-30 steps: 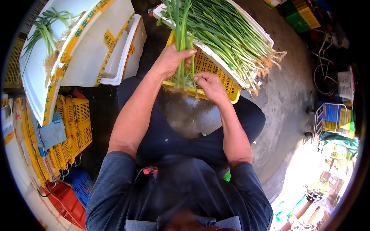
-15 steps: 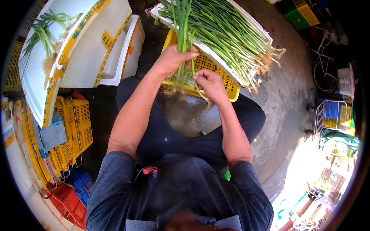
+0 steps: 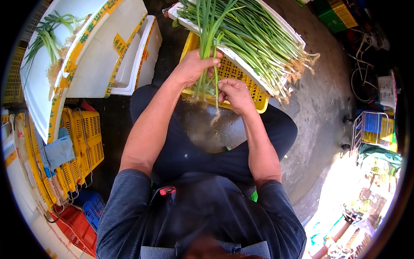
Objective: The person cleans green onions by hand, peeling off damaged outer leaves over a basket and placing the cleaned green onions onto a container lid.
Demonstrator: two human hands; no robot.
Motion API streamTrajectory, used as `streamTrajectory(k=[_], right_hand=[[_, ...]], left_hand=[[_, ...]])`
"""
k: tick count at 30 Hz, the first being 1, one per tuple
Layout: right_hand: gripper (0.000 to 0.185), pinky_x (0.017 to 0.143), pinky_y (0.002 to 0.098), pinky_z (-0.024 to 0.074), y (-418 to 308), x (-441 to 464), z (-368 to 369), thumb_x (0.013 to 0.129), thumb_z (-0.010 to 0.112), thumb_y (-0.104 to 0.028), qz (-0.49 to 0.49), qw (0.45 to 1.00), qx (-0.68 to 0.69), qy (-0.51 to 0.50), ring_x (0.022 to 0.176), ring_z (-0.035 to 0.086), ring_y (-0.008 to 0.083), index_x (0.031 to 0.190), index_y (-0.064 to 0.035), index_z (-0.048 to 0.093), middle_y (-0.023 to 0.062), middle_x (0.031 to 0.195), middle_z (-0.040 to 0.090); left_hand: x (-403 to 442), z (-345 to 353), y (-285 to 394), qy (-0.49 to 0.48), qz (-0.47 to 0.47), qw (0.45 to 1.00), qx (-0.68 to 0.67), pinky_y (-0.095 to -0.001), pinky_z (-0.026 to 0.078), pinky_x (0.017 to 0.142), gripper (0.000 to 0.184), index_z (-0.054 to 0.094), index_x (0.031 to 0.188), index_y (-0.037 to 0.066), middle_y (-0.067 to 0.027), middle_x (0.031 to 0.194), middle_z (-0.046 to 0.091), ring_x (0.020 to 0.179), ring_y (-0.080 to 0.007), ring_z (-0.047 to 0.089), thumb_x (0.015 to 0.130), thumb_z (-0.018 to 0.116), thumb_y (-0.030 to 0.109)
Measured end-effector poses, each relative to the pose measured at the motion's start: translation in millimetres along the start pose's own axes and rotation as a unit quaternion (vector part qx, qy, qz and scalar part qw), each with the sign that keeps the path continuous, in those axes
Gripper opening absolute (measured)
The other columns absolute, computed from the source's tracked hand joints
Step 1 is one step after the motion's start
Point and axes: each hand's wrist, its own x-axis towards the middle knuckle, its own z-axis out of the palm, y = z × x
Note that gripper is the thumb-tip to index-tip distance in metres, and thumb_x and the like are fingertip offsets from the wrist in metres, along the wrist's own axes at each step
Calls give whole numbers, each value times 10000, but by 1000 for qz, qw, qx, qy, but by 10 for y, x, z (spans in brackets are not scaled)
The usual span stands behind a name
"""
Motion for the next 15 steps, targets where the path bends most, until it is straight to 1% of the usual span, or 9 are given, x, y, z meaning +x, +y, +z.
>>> streamTrajectory(k=[4,7,10,12,15], right_hand=[[154,541,238,451,-45,-25,19,930,623,-140,31,996,83,-14,555,586,98,858,-28,700,13,696,639],[151,537,240,450,-14,-5,14,930,629,-144,33,994,101,-21,547,579,101,866,-24,694,24,699,643],[151,534,244,450,-73,-39,42,940,606,-142,41,994,100,-7,542,568,101,881,-26,683,22,683,622],[157,528,250,451,-6,-14,34,946,587,-146,20,996,90,17,535,549,102,886,-27,669,19,664,603],[160,538,256,454,85,31,15,951,562,-146,8,996,70,64,553,534,104,878,-32,648,18,667,591]], left_hand=[[-24,10,38,-5,1,1000,-5,-288,520,692,265,671,1173,13,-58,940,681,842,-129,635,933,680,125],[-35,26,56,-4,4,1000,-5,-292,521,694,273,668,1181,17,-61,948,682,851,-131,637,933,681,129],[-41,32,71,-2,13,1000,-13,-296,526,687,282,663,1191,14,-69,959,683,863,-135,639,933,680,128],[-25,-4,50,-14,15,1000,-22,-298,531,678,290,660,1199,13,-74,966,682,874,-138,641,932,680,127],[-17,5,46,0,22,999,-36,-302,537,657,281,647,1194,10,-88,965,683,865,-164,662,936,671,120]])
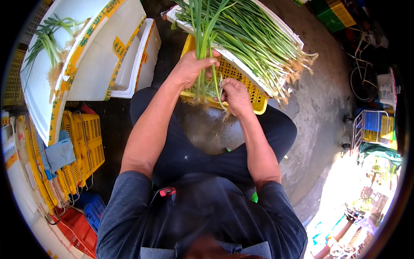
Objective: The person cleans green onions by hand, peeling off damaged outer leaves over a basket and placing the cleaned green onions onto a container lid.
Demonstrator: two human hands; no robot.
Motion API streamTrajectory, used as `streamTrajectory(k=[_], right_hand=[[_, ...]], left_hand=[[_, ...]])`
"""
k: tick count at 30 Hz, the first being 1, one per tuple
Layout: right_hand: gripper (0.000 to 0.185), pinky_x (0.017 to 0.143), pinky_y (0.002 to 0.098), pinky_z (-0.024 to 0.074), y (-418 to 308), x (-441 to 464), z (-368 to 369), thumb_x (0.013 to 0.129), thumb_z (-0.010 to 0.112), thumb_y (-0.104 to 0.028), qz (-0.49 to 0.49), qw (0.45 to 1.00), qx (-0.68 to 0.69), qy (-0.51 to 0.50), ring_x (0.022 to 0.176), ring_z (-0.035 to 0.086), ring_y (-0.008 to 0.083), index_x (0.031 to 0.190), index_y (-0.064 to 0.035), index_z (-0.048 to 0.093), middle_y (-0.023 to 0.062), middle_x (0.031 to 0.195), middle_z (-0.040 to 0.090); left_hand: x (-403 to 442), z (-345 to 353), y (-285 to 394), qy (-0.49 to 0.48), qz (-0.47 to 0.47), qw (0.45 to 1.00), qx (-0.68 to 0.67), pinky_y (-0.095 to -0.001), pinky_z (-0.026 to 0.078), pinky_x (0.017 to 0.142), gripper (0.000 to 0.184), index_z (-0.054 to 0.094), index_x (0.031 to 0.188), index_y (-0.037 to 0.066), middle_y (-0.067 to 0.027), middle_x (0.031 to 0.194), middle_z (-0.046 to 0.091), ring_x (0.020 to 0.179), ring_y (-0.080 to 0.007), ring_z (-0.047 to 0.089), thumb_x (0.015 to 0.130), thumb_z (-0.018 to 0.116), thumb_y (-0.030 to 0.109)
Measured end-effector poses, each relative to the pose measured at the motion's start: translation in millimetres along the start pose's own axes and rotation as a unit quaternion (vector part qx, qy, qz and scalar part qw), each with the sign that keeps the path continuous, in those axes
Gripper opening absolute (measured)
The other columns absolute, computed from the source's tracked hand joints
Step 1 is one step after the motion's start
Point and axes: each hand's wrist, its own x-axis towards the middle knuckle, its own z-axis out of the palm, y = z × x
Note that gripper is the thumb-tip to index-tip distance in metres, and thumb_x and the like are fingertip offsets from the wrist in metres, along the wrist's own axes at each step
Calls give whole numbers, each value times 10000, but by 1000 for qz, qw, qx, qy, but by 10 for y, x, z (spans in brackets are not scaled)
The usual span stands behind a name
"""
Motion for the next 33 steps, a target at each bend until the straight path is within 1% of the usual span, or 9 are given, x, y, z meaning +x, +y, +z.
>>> streamTrajectory(k=[4,8,11,13,22,24,25,30,33], right_hand=[[149,607,264,464,-48,-52,27,972,548,-154,-33,994,93,40,630,543,112,901,-45,620,34,717,609],[121,664,264,439,-238,-299,8,1015,536,-168,-54,976,208,-22,675,534,125,951,-75,578,50,783,627],[127,769,374,527,-118,-433,-189,1033,510,-165,-47,978,189,-76,653,502,159,925,-98,516,58,765,563],[140,808,400,538,-95,-573,-197,1030,522,-173,-28,980,187,-58,659,480,148,907,-112,497,31,734,507],[138,870,432,550,-69,-1099,-91,1038,516,-169,-69,977,204,12,678,471,135,942,-69,518,20,751,493],[125,895,462,549,-25,-1211,-190,1037,516,-158,-89,981,163,53,678,475,137,957,-63,531,22,754,496],[119,908,478,549,3,-1253,-274,1036,516,-152,-99,983,141,71,679,477,138,964,-60,537,23,755,498],[106,758,294,526,-116,-1195,-432,996,554,-26,-201,975,12,93,773,596,122,1084,22,590,65,905,601],[107,753,273,525,-306,-953,-389,985,557,-6,-256,957,-63,124,776,605,123,1076,39,592,63,933,605]], left_hand=[[3,-20,21,42,-16,997,-60,-353,577,683,252,623,1166,12,-87,938,663,841,-217,686,950,659,138],[41,-124,7,77,-23,990,-118,-423,605,728,234,614,1145,19,-77,916,634,835,-250,691,960,651,156],[61,-155,25,114,-26,979,-166,-443,607,724,198,605,1116,24,-83,907,617,808,-265,679,962,643,142],[77,-205,29,129,-12,973,-193,-459,610,711,162,582,1081,31,-97,911,611,786,-278,674,963,636,128],[104,-228,0,211,-8,952,-220,-375,523,623,140,594,1094,21,-65,849,583,703,-206,573,984,603,106],[131,-360,50,229,2,930,-289,-344,479,616,143,591,1112,16,-58,835,565,678,-189,519,1003,568,105],[100,-358,94,222,3,938,-267,-346,482,618,149,592,1119,15,-59,839,567,685,-191,524,1006,564,107],[-23,-225,157,137,-25,977,-159,-363,546,652,198,606,1159,28,-64,868,605,731,-209,608,983,600,116],[-114,-168,152,86,-33,987,-129,-370,578,654,256,601,1174,42,-74,877,629,718,-214,653,938,662,119]])
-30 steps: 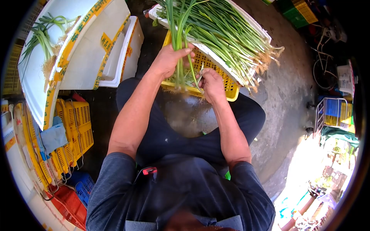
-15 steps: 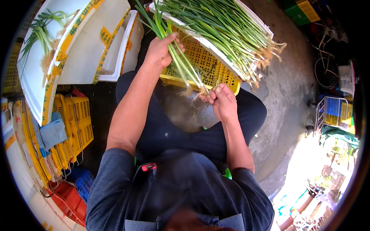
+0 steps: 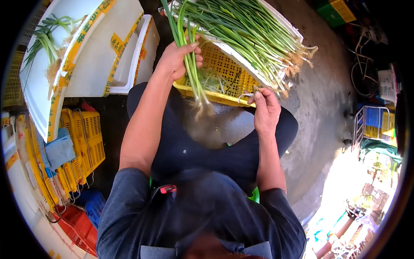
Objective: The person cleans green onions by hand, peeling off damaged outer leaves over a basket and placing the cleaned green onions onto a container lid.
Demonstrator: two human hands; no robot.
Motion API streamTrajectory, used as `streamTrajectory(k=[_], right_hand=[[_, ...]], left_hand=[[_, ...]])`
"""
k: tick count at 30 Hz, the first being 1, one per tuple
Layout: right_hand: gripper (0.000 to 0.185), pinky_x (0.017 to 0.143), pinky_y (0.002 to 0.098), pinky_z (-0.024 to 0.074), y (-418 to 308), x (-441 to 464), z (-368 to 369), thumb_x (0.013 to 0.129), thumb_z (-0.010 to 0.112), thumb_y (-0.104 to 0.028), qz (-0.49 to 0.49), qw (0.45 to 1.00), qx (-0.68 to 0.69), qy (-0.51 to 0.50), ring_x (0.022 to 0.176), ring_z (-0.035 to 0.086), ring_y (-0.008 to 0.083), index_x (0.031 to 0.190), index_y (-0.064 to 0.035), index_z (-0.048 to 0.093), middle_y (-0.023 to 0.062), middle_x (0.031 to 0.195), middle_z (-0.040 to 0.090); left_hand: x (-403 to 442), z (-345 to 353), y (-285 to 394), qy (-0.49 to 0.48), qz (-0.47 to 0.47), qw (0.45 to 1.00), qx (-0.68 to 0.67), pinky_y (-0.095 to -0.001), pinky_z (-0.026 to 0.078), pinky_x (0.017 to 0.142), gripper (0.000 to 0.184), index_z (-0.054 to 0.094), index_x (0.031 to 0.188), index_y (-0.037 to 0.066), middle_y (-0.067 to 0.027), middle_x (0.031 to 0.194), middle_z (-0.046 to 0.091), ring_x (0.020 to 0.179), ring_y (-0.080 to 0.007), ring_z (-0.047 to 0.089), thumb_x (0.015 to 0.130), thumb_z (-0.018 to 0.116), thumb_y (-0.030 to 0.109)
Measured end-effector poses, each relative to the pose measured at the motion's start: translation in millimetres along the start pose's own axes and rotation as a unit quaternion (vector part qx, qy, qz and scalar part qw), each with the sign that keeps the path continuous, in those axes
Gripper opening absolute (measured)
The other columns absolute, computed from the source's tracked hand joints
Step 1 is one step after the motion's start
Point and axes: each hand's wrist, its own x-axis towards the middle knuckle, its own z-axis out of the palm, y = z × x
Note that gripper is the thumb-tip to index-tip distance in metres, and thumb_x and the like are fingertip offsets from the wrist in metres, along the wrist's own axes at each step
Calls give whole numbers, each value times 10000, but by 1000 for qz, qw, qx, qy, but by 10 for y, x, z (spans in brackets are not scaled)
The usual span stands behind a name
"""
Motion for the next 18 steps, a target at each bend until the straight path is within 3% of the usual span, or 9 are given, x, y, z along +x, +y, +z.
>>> streamTrajectory(k=[1,2,4,6,8,11,14,17,18], right_hand=[[109,745,256,519,69,138,56,967,557,33,-26,1000,0,8,785,616,124,1070,52,588,77,1040,597],[230,723,277,522,343,304,72,970,576,-26,-28,1000,-8,9,762,611,124,1187,49,597,127,1144,558],[436,877,409,500,976,474,165,997,533,-276,40,966,-243,-75,888,653,226,1315,22,563,203,1237,568],[671,1050,538,417,1712,455,201,997,456,-529,53,829,-529,-174,1051,662,341,1414,-8,517,251,1269,609],[738,1148,565,292,1244,459,327,983,379,-611,170,720,-575,-350,1179,591,419,1348,2,569,218,1233,657],[618,1119,579,316,969,389,322,981,452,-548,117,706,-589,-375,1151,607,404,1286,-33,608,191,1181,683],[402,937,501,479,900,301,205,980,560,-406,-2,776,-542,-323,998,668,393,1123,-54,691,205,1031,713],[281,785,426,534,965,396,150,965,616,-291,-8,895,-408,-183,825,695,322,988,-32,723,177,914,724],[277,749,408,535,902,434,159,971,608,-274,38,914,-366,-173,783,683,301,952,-23,724,159,879,721]], left_hand=[[-14,2,-2,-4,1,1000,8,-369,578,649,267,599,1177,43,-76,879,630,709,-213,653,931,670,120],[-21,4,15,-8,4,1000,18,-369,577,645,277,597,1179,44,-78,880,631,699,-212,654,925,678,120],[-20,-1,-6,-31,-5,999,30,-346,542,587,290,594,1167,42,-64,834,630,647,-199,641,921,696,156],[-5,-27,-34,-59,4,998,28,-329,499,547,275,596,1131,45,-36,769,609,596,-179,603,937,694,214],[-22,-58,-26,-43,-13,999,24,-320,464,524,269,593,1079,52,-18,726,585,555,-161,557,949,687,268],[-118,-40,34,-50,-19,998,26,-307,421,501,243,583,1038,57,-7,685,536,537,-147,522,957,670,269],[-166,4,58,-78,-21,996,33,-302,402,492,235,583,1045,52,-2,658,496,526,-141,504,961,659,258],[-273,71,132,-93,-23,995,35,-297,395,485,245,582,1063,25,-4,642,487,514,-135,490,966,652,238],[-359,118,188,-93,-25,995,35,-293,389,483,251,580,1076,2,-5,637,485,511,-130,483,970,647,219]])
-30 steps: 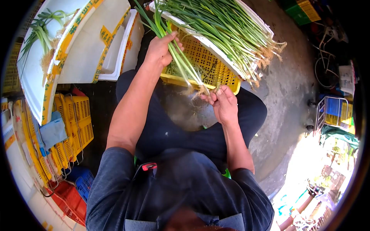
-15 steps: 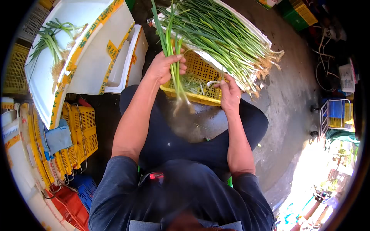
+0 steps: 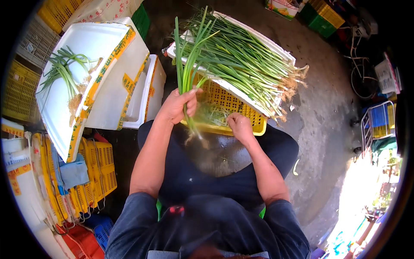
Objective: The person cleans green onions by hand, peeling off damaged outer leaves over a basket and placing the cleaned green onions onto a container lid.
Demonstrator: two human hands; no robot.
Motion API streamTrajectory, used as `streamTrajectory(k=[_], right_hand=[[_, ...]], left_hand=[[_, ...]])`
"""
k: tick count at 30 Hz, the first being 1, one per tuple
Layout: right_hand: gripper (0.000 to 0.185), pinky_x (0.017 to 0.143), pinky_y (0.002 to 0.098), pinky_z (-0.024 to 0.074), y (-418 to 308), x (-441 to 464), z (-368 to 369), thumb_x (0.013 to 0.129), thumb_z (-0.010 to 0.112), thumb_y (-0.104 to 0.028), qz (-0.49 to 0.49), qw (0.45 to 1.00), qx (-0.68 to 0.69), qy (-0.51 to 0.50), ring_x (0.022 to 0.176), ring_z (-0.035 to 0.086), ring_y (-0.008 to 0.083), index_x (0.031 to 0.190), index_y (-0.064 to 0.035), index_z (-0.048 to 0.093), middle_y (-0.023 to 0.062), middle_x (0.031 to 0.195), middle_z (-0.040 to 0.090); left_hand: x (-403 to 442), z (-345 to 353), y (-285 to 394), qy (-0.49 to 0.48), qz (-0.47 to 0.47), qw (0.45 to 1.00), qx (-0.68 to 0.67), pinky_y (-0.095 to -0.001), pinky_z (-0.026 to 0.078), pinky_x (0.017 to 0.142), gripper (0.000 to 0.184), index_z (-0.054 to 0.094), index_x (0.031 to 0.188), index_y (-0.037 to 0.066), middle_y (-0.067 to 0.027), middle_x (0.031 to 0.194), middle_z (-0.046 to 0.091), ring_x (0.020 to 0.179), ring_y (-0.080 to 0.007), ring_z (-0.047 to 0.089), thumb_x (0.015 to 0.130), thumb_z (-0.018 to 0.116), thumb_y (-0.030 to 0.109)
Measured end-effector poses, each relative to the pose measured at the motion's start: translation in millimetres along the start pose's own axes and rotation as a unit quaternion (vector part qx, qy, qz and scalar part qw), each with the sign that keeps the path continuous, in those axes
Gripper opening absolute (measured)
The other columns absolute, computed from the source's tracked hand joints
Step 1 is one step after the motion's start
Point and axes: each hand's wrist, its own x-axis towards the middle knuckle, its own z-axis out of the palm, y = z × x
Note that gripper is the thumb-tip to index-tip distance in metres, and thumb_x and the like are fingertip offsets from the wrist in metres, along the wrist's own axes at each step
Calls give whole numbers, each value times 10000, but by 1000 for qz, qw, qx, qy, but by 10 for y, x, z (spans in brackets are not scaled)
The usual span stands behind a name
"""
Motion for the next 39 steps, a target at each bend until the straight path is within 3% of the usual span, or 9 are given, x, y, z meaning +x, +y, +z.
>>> streamTrajectory(k=[2,5,9,14,19,23,31,35,39], right_hand=[[291,675,373,537,-198,34,-119,984,591,-240,78,991,109,-15,697,661,257,878,-4,725,124,808,713],[278,772,372,516,-375,44,-142,988,593,-257,37,939,336,-57,808,646,210,965,8,676,95,901,700],[288,857,393,509,-873,71,-297,1005,567,-247,167,733,646,-133,861,606,233,1094,23,610,109,1025,655],[274,870,455,509,-722,251,-285,999,567,-222,115,613,776,-96,868,589,256,1155,2,591,115,1024,633],[120,706,420,537,-673,246,-558,953,628,-173,93,685,722,-15,725,636,231,922,-57,637,78,828,668],[110,669,313,526,-516,238,-752,944,626,-159,41,766,641,29,683,618,135,882,-68,637,38,770,667],[149,705,277,502,-292,119,-1096,966,600,-142,3,935,353,45,716,615,119,868,-31,606,49,773,660],[209,691,268,485,-181,-3,-1304,966,599,-156,-47,975,217,-24,716,591,114,833,4,575,37,754,630],[203,659,293,470,-167,-110,-1560,949,604,-162,-48,992,114,3,695,561,127,858,19,585,55,737,615]], left_hand=[[-126,91,8,6,-7,1000,4,-286,381,476,260,574,1093,-27,-5,628,480,504,-123,473,974,639,196],[-310,188,-100,14,-16,1000,4,-276,383,459,217,573,1092,-5,1,623,467,493,-118,466,978,631,171],[-483,274,-404,20,-53,998,20,-300,404,450,163,589,1035,33,-7,581,430,465,-137,448,977,632,180],[-616,370,-603,24,-90,994,63,-289,392,458,157,608,1023,11,-2,593,435,479,-122,444,965,651,150],[-646,389,-660,29,-105,990,92,-285,381,462,145,614,1010,3,1,595,433,484,-116,443,962,653,135],[-649,395,-682,22,-106,989,105,-283,380,461,145,611,999,1,2,595,434,485,-112,442,965,650,136],[-670,368,-649,20,-94,988,119,-280,401,456,184,592,943,10,8,589,428,481,-107,449,963,666,178],[-696,342,-626,17,-88,988,122,-276,398,448,203,585,905,23,14,583,422,468,-102,435,964,669,198],[-715,319,-640,24,-80,989,120,-275,386,448,186,594,883,35,23,571,407,460,-95,410,960,671,186]])
